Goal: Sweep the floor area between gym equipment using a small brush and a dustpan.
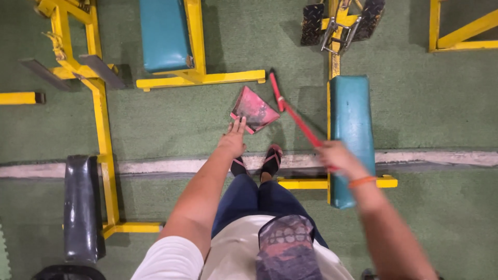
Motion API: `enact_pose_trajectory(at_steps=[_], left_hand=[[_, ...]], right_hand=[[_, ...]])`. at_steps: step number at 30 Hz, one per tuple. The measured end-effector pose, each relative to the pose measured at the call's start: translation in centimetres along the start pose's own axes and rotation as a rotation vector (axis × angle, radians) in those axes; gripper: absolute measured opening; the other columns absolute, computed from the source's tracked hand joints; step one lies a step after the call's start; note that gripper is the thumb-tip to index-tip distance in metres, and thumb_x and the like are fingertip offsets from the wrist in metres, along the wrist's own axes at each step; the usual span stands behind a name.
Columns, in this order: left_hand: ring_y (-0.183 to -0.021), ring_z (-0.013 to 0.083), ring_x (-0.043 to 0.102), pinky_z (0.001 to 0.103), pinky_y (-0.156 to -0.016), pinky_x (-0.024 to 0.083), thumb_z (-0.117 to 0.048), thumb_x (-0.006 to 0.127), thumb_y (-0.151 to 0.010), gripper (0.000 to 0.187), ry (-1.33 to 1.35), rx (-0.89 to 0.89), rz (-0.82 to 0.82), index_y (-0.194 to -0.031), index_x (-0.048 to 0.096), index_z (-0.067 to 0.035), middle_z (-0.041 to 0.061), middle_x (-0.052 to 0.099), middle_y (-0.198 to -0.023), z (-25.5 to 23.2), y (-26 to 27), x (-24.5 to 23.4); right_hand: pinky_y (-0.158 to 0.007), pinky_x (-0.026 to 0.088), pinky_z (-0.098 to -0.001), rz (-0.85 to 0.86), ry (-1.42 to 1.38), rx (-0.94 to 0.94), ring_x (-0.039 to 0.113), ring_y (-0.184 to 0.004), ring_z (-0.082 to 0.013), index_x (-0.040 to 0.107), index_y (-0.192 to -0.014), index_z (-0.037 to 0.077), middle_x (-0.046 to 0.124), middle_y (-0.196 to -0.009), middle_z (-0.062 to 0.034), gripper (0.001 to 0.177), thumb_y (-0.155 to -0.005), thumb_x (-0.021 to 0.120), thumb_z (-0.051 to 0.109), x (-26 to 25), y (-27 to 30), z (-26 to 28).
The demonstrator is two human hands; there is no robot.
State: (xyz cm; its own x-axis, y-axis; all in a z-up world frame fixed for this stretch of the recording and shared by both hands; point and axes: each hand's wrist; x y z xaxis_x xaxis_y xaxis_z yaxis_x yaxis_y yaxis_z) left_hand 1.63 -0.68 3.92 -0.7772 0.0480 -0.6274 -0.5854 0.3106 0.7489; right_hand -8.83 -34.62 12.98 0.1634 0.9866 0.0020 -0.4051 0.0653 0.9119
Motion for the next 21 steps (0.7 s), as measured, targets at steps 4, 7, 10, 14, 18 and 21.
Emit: enact_pose_trajectory(at_steps=[4,7,10,14,18,21], left_hand=[[-0.157,0.0371,0.015,0.063,-0.115,0.035,-0.024,0.064,-0.091,0.104,-0.006,0.000,0.001,-0.165,-0.008,-0.016,0.013,-0.003,-0.173,-0.3,-0.4,0.0],[-0.157,0.0370,0.014,0.063,-0.115,0.035,-0.025,0.064,-0.091,0.105,-0.004,-0.013,0.011,-0.165,-0.009,-0.016,0.013,-0.003,-0.172,-0.5,-0.3,0.2],[-0.158,0.0367,0.014,0.063,-0.116,0.035,-0.025,0.064,-0.091,0.104,-0.009,-0.024,0.013,-0.165,-0.008,-0.015,0.012,-0.003,-0.172,-0.4,-0.5,0.7],[-0.157,0.0366,0.016,0.063,-0.115,0.036,-0.026,0.065,-0.091,0.104,-0.008,-0.030,0.007,-0.166,-0.006,-0.015,0.013,-0.002,-0.172,-0.1,-0.8,1.1],[-0.157,0.0362,0.017,0.063,-0.115,0.037,-0.027,0.065,-0.091,0.104,-0.009,-0.022,-0.001,-0.165,-0.007,-0.014,0.014,-0.002,-0.172,-0.2,-0.3,0.8],[-0.156,0.0355,0.021,0.061,-0.115,0.038,-0.022,0.062,-0.092,0.099,0.026,-0.011,-0.044,-0.166,-0.003,-0.012,0.015,0.005,-0.172,-0.4,-0.7,0.8]], right_hand=[[-0.023,0.039,-0.0403,-0.111,0.471,-0.216,0.046,-0.031,-0.0274,0.068,-0.119,0.003,0.051,-0.051,-0.0161,0.029,-0.098,0.055,0.017,-6.2,-3.0,0.2],[-0.033,0.046,-0.0457,-0.172,0.709,-0.250,0.058,-0.039,-0.0342,0.071,-0.103,0.002,0.058,-0.049,-0.0190,0.028,-0.091,0.055,0.021,-7.1,-8.9,-1.0],[-0.052,0.056,-0.0420,-0.160,1.378,-0.417,0.072,-0.057,-0.0292,0.077,-0.085,0.010,0.068,-0.059,-0.0109,0.024,-0.084,0.057,0.022,-5.0,-17.7,-4.5],[-0.051,0.058,-0.0379,0.090,1.266,-0.306,0.068,-0.054,-0.0207,0.076,-0.088,0.005,0.063,-0.058,-0.0045,0.021,-0.091,0.057,0.014,6.2,-11.7,-3.6],[-0.050,0.057,-0.0466,-0.021,0.518,-0.111,0.069,-0.058,-0.0365,0.068,-0.092,-0.010,0.064,-0.068,-0.0217,0.025,-0.095,0.055,0.011,9.6,-8.5,-6.6],[-0.057,0.060,-0.0364,0.022,1.020,-0.081,0.077,-0.061,-0.0152,0.079,-0.099,0.029,0.072,-0.055,0.0058,0.030,-0.087,0.056,0.043,5.7,-6.1,-6.1]])
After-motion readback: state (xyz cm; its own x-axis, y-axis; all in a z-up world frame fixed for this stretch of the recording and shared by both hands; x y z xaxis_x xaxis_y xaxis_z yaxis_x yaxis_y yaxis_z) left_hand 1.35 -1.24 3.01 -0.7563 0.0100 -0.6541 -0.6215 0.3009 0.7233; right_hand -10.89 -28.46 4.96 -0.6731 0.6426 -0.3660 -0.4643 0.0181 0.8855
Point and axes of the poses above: each hand's wrist, its own y-axis away from the middle knuckle, its own x-axis out of the palm, z = x × y
